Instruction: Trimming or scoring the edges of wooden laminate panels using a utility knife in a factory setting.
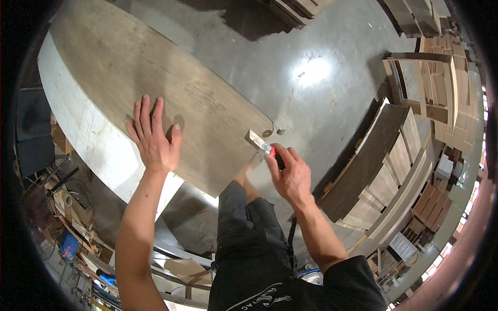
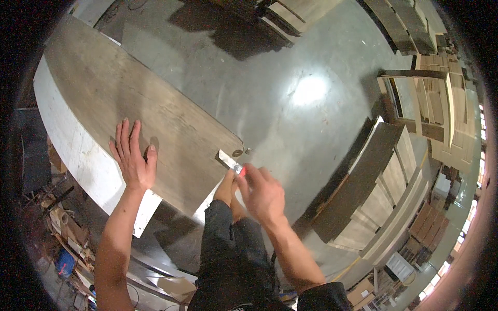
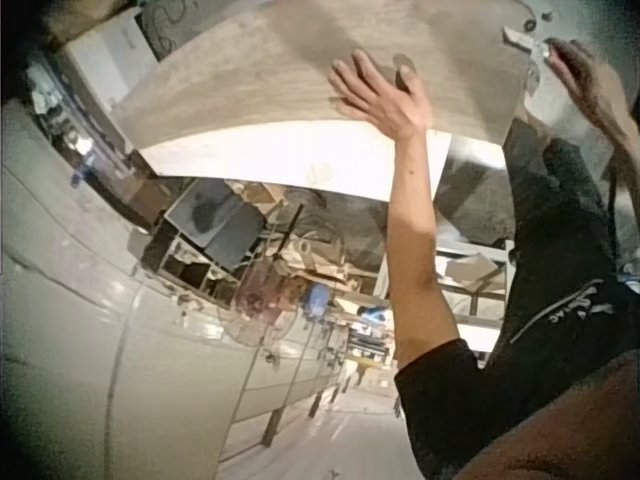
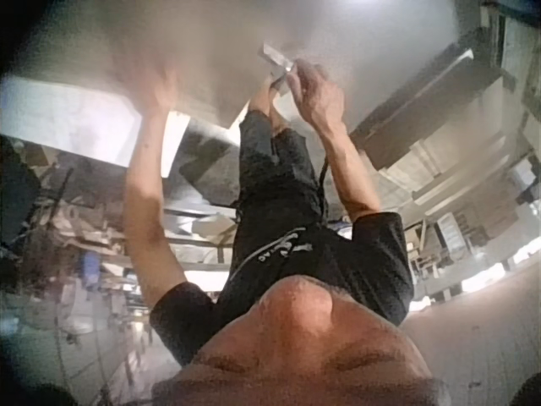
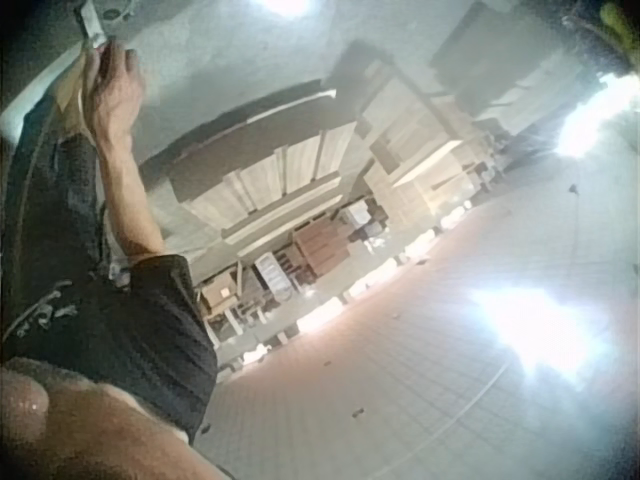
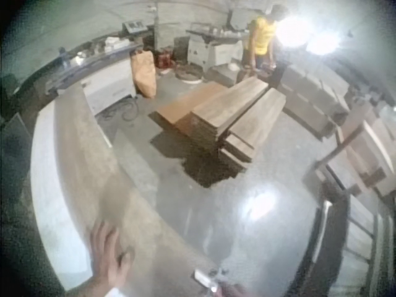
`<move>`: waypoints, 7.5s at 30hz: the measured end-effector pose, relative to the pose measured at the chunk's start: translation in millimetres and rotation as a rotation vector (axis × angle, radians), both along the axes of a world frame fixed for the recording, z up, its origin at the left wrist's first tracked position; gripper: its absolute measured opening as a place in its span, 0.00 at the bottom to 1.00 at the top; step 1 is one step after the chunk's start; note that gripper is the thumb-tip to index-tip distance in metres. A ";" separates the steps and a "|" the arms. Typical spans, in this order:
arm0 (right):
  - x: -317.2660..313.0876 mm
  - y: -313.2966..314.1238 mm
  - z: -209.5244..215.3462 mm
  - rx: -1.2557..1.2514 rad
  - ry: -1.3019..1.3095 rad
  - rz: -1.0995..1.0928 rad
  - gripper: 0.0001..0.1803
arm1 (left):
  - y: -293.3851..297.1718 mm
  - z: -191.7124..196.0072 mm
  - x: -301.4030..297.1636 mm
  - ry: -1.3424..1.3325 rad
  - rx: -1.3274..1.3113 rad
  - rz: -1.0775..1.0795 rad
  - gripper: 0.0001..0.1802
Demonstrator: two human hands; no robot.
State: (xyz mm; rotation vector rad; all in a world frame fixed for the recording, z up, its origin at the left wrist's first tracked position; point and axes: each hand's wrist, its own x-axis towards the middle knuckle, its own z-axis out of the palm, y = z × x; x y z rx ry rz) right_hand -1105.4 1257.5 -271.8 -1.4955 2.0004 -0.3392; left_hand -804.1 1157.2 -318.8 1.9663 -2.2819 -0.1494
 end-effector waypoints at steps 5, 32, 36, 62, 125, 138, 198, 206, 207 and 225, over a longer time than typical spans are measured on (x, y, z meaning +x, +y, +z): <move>-5.3 -13.7 0.4 -0.014 0.069 -0.124 0.17 | 0.0 1.5 -1.1 0.015 0.000 -0.007 0.38; -21.0 -26.5 -3.1 -0.030 0.166 -0.054 0.14 | 0.5 -0.7 3.0 0.010 0.004 -0.029 0.39; -20.7 -22.9 2.7 0.003 0.114 0.058 0.17 | 1.9 0.3 4.6 -0.014 0.027 -0.015 0.39; 64.7 -261.6 -19.9 -0.152 0.091 0.654 0.23 | -2.7 8.7 5.2 0.098 0.058 -0.015 0.42; 292.9 -520.4 -31.1 -0.382 0.172 0.929 0.20 | -113.5 8.3 18.6 0.201 -0.041 1.316 0.39; 509.8 -769.7 -30.2 -0.295 0.188 0.989 0.27 | -118.7 7.8 23.7 0.188 -0.061 1.296 0.37; 811.2 -1207.9 -14.4 0.378 -0.774 0.893 0.17 | -816.4 23.1 585.8 0.154 -0.033 1.542 0.36; 825.9 -1207.9 -25.1 0.442 -0.738 0.914 0.20 | -812.1 26.2 590.7 0.146 -0.058 1.554 0.38; 826.7 -1210.7 -26.3 0.453 -0.737 0.882 0.21 | -811.1 26.9 591.1 0.145 -0.060 1.546 0.38; 877.3 -1247.3 76.0 0.228 0.416 1.905 0.18 | -801.4 13.7 599.9 0.226 -0.041 1.503 0.39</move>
